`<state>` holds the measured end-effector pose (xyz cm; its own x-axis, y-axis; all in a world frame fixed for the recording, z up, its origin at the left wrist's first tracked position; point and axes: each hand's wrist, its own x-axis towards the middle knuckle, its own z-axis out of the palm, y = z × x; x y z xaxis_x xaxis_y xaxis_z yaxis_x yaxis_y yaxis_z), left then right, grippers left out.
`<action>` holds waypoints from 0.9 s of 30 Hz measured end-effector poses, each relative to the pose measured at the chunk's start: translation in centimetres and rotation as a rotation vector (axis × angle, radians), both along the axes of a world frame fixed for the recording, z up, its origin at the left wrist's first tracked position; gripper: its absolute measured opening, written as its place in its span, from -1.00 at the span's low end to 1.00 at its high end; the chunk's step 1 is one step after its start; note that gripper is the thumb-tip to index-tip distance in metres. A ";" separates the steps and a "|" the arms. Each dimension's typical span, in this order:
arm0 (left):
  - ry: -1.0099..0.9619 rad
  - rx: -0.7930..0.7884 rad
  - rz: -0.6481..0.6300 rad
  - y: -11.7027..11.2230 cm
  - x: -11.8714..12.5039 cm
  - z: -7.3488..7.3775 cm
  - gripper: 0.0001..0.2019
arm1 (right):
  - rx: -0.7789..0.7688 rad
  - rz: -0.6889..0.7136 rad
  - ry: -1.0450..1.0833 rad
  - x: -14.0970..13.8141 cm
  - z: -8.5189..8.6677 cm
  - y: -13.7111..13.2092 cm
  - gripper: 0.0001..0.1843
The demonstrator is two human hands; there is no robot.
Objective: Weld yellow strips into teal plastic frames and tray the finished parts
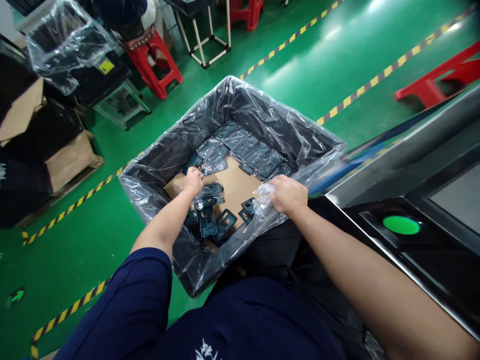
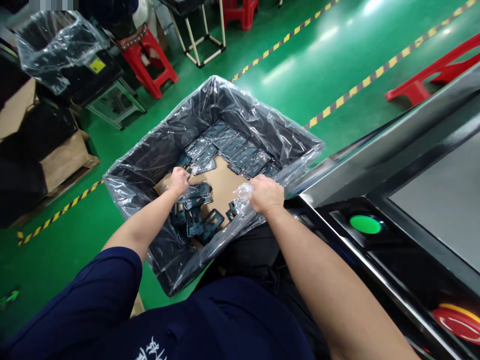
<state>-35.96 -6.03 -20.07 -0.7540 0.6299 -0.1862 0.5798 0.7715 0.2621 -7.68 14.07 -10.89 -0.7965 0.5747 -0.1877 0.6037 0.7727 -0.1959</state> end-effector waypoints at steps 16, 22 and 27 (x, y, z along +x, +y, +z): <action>0.308 0.385 0.418 -2.5 -2.4 4.3 -0.76 | -0.034 -0.026 -0.022 0.0 0.0 0.1 -0.70; 0.132 -0.178 -0.313 -1.4 0.4 2.6 -0.85 | -0.034 -0.029 -0.009 0.0 0.0 0.0 -0.71; -0.038 -0.308 -0.648 0.9 4.3 0.1 -0.83 | -0.017 -0.020 -0.014 0.0 0.0 0.0 -0.71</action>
